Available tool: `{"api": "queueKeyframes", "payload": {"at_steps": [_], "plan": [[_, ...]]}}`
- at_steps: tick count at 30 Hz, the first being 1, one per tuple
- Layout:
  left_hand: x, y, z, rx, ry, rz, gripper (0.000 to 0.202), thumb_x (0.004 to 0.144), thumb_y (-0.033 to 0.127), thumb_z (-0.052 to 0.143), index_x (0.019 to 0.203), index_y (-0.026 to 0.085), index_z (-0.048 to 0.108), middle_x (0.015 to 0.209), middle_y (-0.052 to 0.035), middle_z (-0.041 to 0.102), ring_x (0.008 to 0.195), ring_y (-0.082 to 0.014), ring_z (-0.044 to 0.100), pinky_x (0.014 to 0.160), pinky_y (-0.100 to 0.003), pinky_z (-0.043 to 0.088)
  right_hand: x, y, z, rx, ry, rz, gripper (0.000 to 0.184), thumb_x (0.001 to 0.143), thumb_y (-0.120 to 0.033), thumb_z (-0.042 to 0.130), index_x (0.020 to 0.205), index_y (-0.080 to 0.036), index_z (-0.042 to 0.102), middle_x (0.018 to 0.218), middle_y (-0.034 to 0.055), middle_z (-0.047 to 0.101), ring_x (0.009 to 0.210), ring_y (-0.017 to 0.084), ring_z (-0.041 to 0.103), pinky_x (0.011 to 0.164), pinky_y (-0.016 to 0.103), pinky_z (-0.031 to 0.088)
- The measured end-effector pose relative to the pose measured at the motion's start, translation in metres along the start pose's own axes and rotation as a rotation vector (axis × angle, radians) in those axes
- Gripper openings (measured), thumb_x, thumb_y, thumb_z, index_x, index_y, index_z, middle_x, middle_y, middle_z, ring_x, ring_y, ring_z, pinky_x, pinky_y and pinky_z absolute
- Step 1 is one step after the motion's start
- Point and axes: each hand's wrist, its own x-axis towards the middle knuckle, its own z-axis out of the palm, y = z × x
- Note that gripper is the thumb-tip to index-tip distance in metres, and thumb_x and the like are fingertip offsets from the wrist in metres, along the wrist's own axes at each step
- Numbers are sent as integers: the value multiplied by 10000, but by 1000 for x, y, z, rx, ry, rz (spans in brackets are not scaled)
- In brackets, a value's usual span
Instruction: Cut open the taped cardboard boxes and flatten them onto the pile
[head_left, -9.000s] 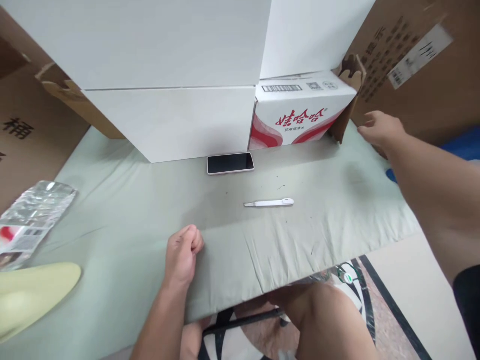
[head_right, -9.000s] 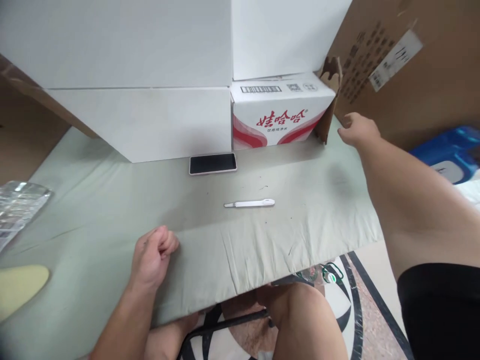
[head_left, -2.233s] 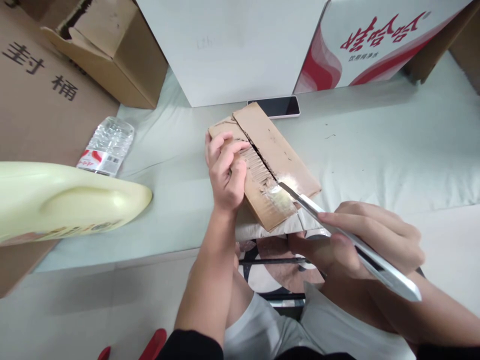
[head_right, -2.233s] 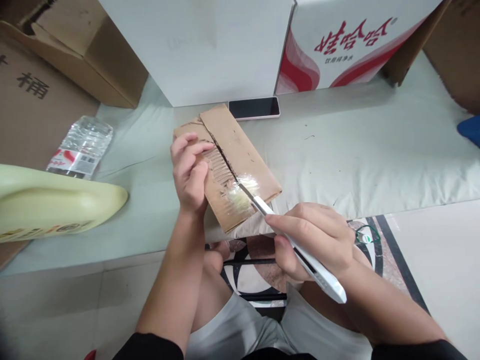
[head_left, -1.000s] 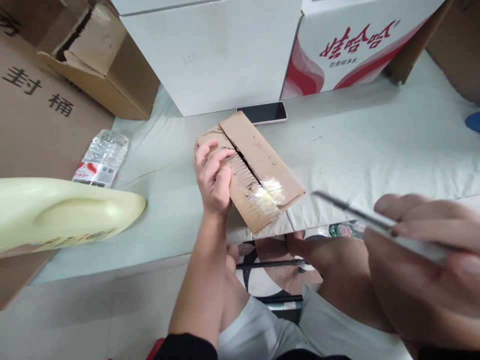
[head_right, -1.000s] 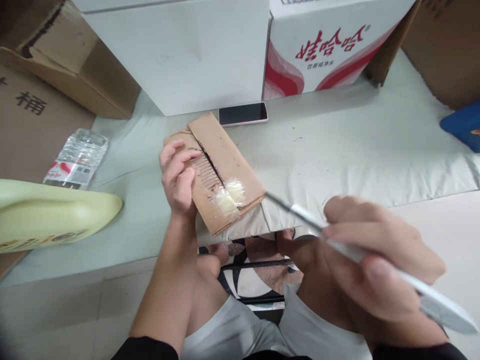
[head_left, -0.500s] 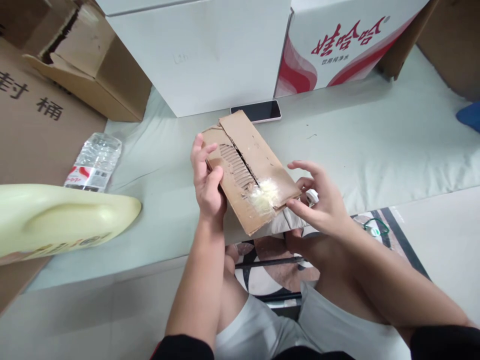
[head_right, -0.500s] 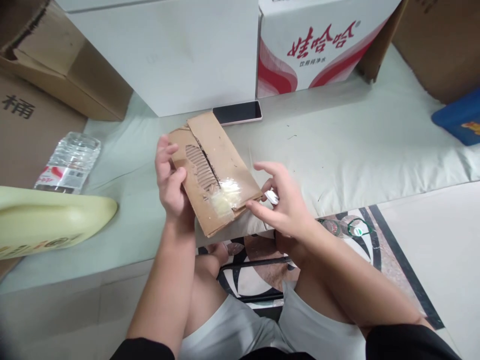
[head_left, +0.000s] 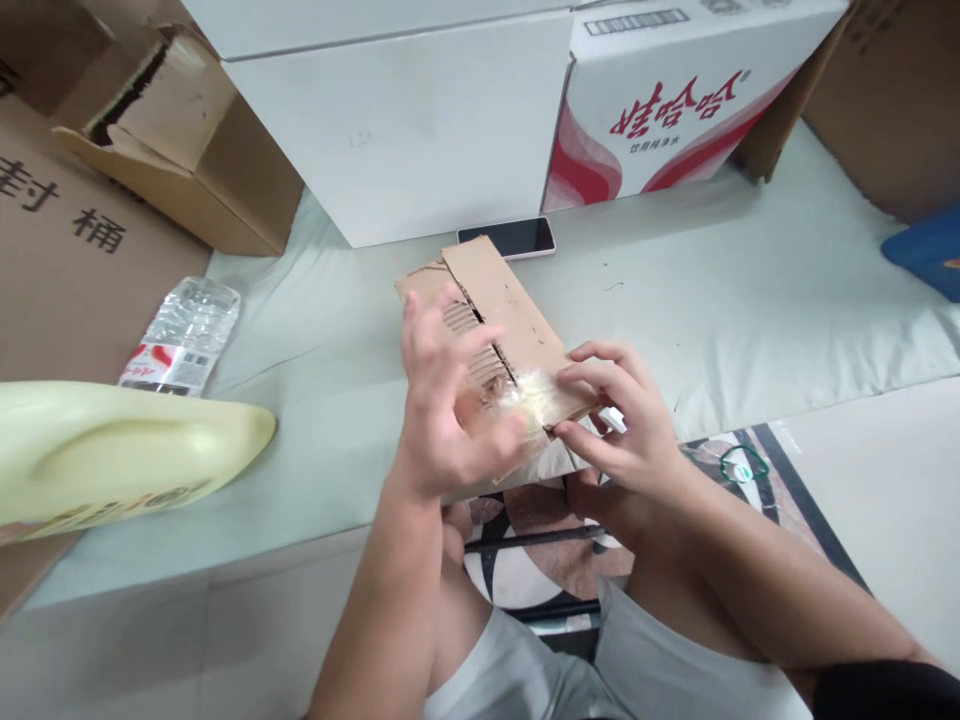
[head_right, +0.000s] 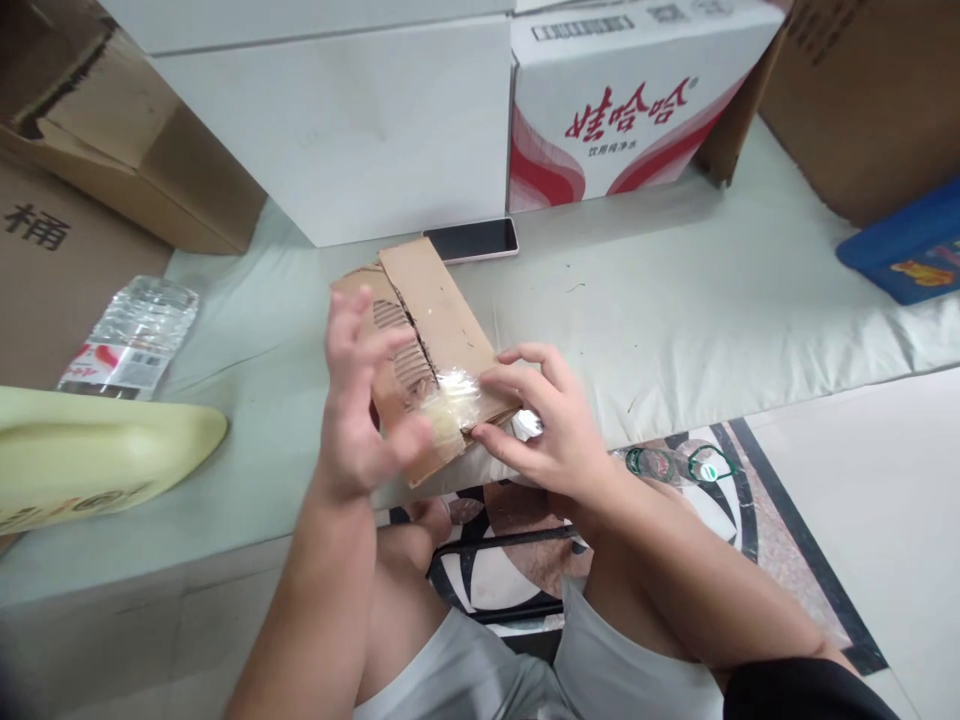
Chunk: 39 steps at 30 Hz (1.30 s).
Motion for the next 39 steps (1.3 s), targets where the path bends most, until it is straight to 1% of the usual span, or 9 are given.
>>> {"api": "queueKeyframes", "payload": {"at_steps": [3,7,13,18,21,25,30,33,39], "plan": [[2,29,-11,105,-176,-44,822,709,470,882,1435,351,515,1702,-100,282,1625,-490,128,1274,-765,151,1,-2,3,0,49,13,237,961,-366,685,1139,-211,658,1158,115,603,938,187,682,651,288,598],[2,39,-13,131,-214,-127,934,701,294,898,1507,366,432,1712,-126,244,1627,-489,134,1222,-748,315,2,-3,8,-2,118,-54,105,981,-304,681,1006,-203,671,1109,71,584,635,61,576,542,243,550],[7,32,-7,92,37,102,531,785,207,801,1273,233,593,1547,-172,497,1467,-386,520,1203,-647,451,6,-11,10,-102,219,-145,81,958,-139,680,946,-218,669,901,19,630,725,106,648,577,226,557],[9,32,-2,203,228,240,235,778,117,799,930,203,642,1163,-79,723,1251,-349,717,1053,-534,624,8,-12,12,-168,306,-149,77,990,-154,630,935,-206,625,879,30,631,732,113,634,597,235,551],[7,29,0,252,323,221,230,797,92,791,908,211,629,1008,-24,744,1037,-258,802,1027,-464,648,8,-10,13,-145,351,-128,91,993,-173,623,911,-207,602,878,32,635,727,115,618,585,235,537],[2,17,2,201,396,171,269,862,151,760,1055,269,613,1054,-7,717,1006,-218,795,1015,-461,656,6,-7,12,-70,347,-104,89,982,-167,599,1016,-229,653,947,40,655,651,106,597,539,249,525],[-1,-2,3,62,251,79,381,898,304,744,1226,311,551,1297,-59,608,1325,-285,638,1148,-562,550,2,-4,15,28,103,-72,465,978,-185,573,1432,-288,583,1485,141,553,708,106,663,693,327,638],[-3,-6,3,16,202,36,390,892,275,713,1243,302,544,1383,-83,548,1398,-296,559,1225,-593,450,2,-3,19,40,68,-66,445,971,-171,566,1400,-281,610,1454,140,571,880,166,720,787,363,661],[-8,-4,7,-48,80,-184,585,944,299,579,1508,267,425,1602,-159,416,1538,-333,416,1250,-557,403,3,-1,20,72,69,-76,459,954,-123,535,1372,-279,643,1415,137,569,985,192,729,734,339,677]]}}
